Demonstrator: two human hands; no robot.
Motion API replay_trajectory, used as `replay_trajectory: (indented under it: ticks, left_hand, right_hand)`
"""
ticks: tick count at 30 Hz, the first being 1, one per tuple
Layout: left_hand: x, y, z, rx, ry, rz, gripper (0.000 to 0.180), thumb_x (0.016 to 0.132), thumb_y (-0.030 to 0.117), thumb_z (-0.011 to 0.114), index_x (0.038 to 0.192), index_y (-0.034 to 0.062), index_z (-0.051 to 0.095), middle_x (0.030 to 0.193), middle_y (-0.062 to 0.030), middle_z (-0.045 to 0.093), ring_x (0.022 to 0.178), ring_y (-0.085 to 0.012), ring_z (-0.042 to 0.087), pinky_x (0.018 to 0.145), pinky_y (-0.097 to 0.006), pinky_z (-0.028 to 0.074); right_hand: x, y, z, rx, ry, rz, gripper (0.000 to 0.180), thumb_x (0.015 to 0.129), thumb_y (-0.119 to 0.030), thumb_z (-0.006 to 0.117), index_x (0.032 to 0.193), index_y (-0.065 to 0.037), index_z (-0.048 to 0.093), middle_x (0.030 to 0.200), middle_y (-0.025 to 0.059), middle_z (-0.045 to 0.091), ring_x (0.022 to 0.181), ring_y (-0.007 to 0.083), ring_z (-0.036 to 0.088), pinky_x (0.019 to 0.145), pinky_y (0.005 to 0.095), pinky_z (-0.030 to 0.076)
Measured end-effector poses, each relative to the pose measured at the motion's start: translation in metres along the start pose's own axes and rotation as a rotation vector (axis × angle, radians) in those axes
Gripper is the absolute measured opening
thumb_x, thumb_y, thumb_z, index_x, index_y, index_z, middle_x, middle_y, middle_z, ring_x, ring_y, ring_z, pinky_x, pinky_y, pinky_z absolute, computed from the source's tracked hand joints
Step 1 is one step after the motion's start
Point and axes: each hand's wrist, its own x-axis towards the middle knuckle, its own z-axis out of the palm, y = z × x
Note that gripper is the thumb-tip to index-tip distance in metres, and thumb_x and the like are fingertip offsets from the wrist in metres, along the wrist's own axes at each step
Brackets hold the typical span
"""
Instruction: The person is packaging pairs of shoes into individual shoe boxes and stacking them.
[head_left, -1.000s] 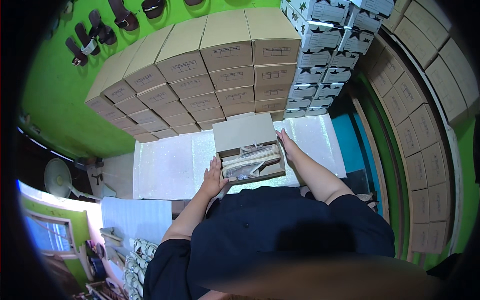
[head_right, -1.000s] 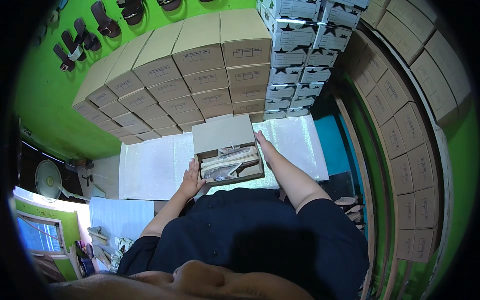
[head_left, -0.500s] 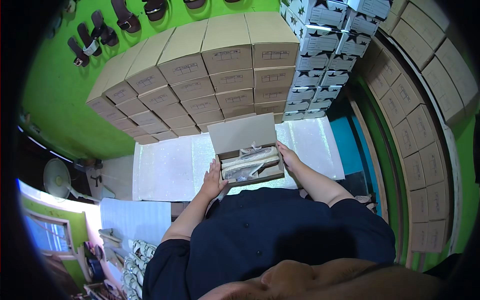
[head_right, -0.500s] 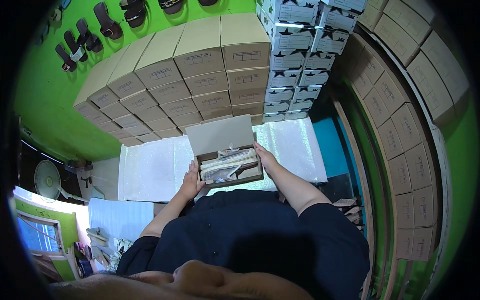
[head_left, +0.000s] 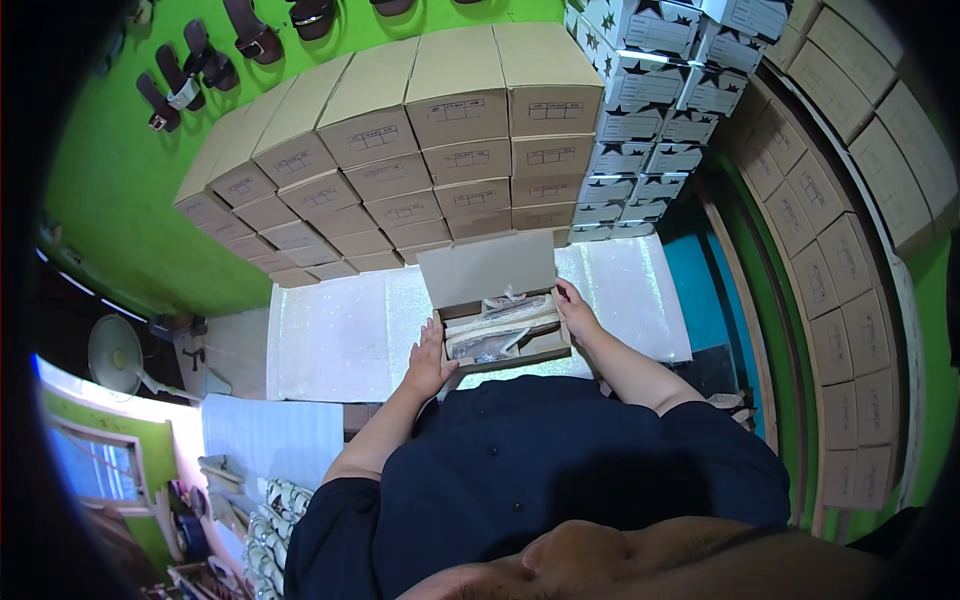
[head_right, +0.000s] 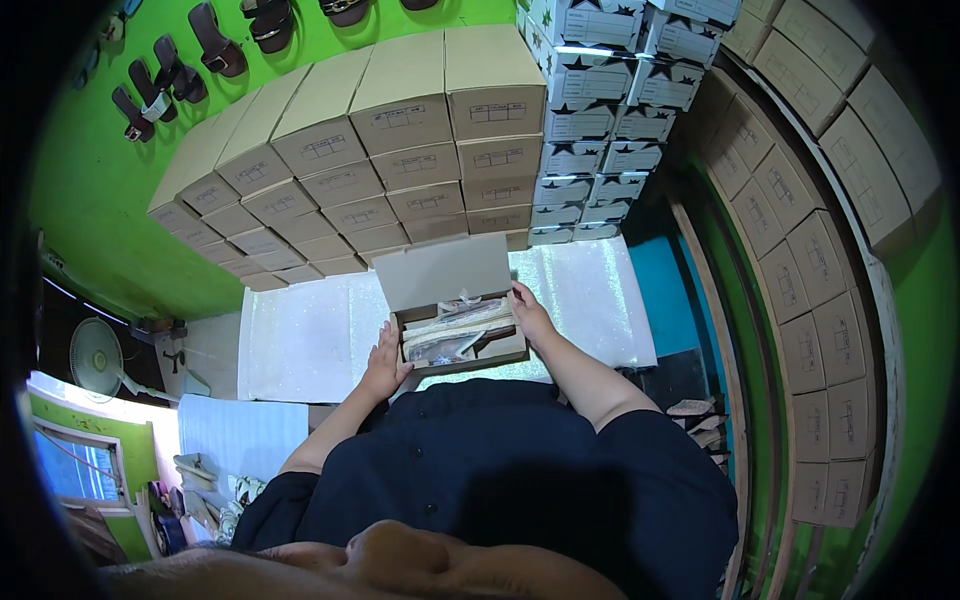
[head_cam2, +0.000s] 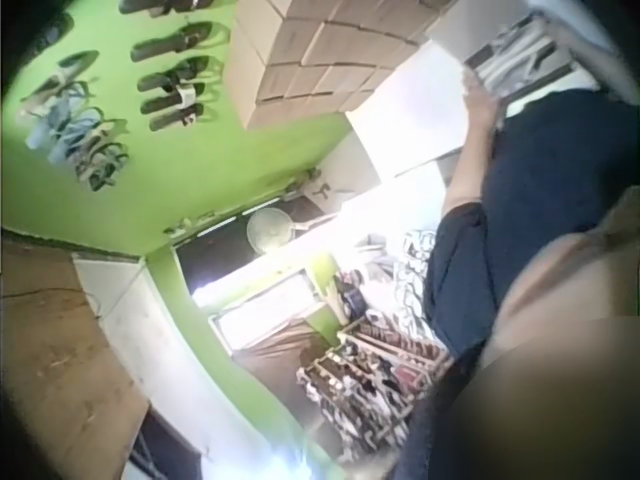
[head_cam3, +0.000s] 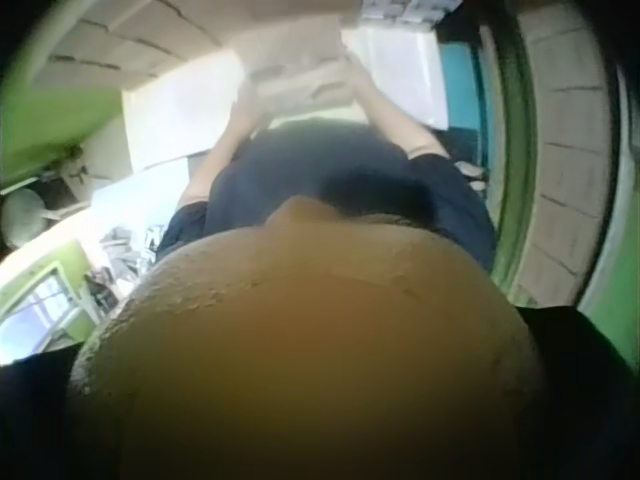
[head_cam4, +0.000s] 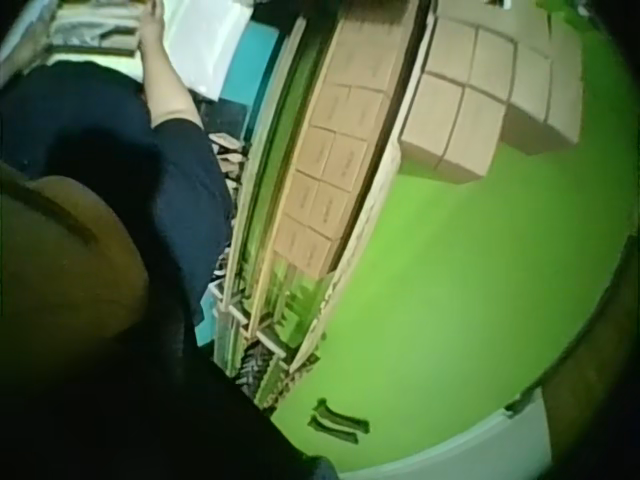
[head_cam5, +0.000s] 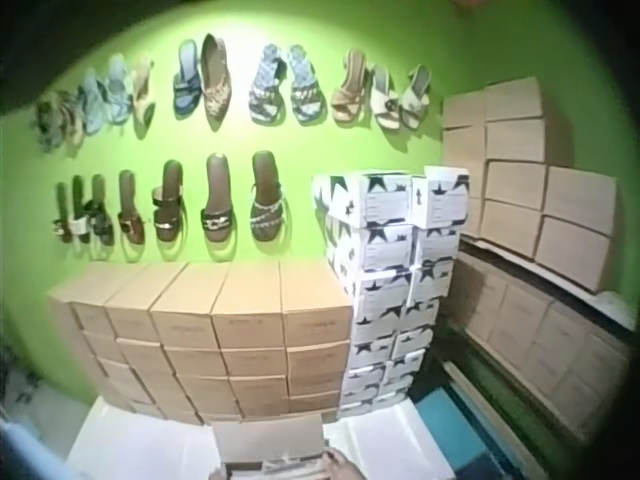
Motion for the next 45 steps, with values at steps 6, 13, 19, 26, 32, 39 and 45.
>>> replay_trajectory:
  ticks: [6, 13, 19, 26, 32, 39, 45]
  left_hand:
    - [-0.007, -0.010, 0.012, -0.011, 0.055, -0.014, 0.097, 0.090, 0.040, 0.064, 0.155, -0.0021, 0.006, 0.163, -0.0239, 0.005, 0.149, -0.0436, 0.015, 0.116, -0.058, 0.024]
    - [-0.008, -0.021, -0.006, -0.477, 0.367, 0.026, 0.126, 0.081, 0.085, 0.037, 0.151, -0.0106, -0.006, 0.158, -0.0354, 0.009, 0.145, -0.0491, 0.019, 0.117, -0.050, 0.024]
    - [0.009, 0.025, -0.059, 0.099, 0.281, -0.052, 0.113, 0.077, 0.072, 0.058, 0.157, 0.0051, 0.013, 0.162, -0.0258, 0.012, 0.150, -0.0424, 0.014, 0.116, -0.063, 0.008]
    - [0.023, 0.093, -0.072, 0.291, 0.136, 0.173, 0.090, 0.073, 0.065, 0.068, 0.145, 0.0136, 0.048, 0.154, -0.0092, 0.041, 0.148, -0.0347, 0.026, 0.113, -0.070, 0.000]
    - [0.026, 0.085, -0.048, 0.325, 0.069, 0.212, 0.078, 0.083, 0.059, 0.063, 0.144, 0.0137, 0.048, 0.150, -0.0096, 0.046, 0.144, -0.0344, 0.033, 0.115, -0.064, 0.016]
    - [0.027, 0.081, -0.026, 0.336, -0.019, 0.216, 0.076, 0.087, 0.049, 0.064, 0.151, 0.0178, 0.037, 0.155, -0.0123, 0.038, 0.144, -0.0370, 0.032, 0.113, -0.062, 0.026]
    - [0.027, 0.074, -0.014, 0.357, -0.046, 0.243, 0.077, 0.088, 0.047, 0.065, 0.153, 0.0203, 0.032, 0.159, -0.0136, 0.028, 0.145, -0.0406, 0.028, 0.112, -0.065, 0.026]
  right_hand:
    - [-0.001, -0.007, -0.003, 0.006, -0.024, -0.009, 0.045, 0.101, -0.002, 0.041, 0.146, -0.008, 0.042, 0.134, 0.0123, 0.054, 0.125, 0.0203, 0.049, 0.109, 0.0305, 0.035]
    - [-0.025, -0.007, -0.008, 0.317, -0.164, 0.092, 0.056, 0.107, -0.043, 0.027, 0.156, -0.017, 0.028, 0.157, 0.0087, 0.036, 0.142, 0.0254, 0.036, 0.117, 0.0350, 0.028]
    - [-0.044, -0.037, 0.004, 0.278, -0.175, 0.133, 0.067, 0.103, -0.059, 0.028, 0.158, -0.021, 0.021, 0.164, 0.0078, 0.020, 0.150, 0.0264, 0.021, 0.121, 0.0394, 0.017]
    - [-0.042, -0.031, 0.000, 0.347, -0.218, 0.160, 0.066, 0.102, -0.056, 0.036, 0.159, -0.028, 0.018, 0.164, 0.0071, 0.019, 0.149, 0.0268, 0.022, 0.120, 0.0413, 0.019]
    - [-0.048, -0.035, -0.001, 0.307, -0.242, 0.180, 0.062, 0.104, -0.041, 0.042, 0.159, -0.029, 0.015, 0.164, 0.0081, 0.017, 0.148, 0.0264, 0.022, 0.119, 0.0387, 0.022]
    - [-0.045, -0.023, -0.003, 0.149, -0.213, 0.145, 0.063, 0.104, -0.022, 0.043, 0.160, -0.025, 0.014, 0.164, 0.0106, 0.018, 0.148, 0.0258, 0.022, 0.119, 0.0355, 0.019]
    - [-0.046, -0.022, -0.003, 0.082, -0.209, 0.148, 0.063, 0.104, -0.016, 0.042, 0.160, -0.021, 0.013, 0.163, 0.0116, 0.021, 0.149, 0.0244, 0.021, 0.119, 0.0336, 0.020]
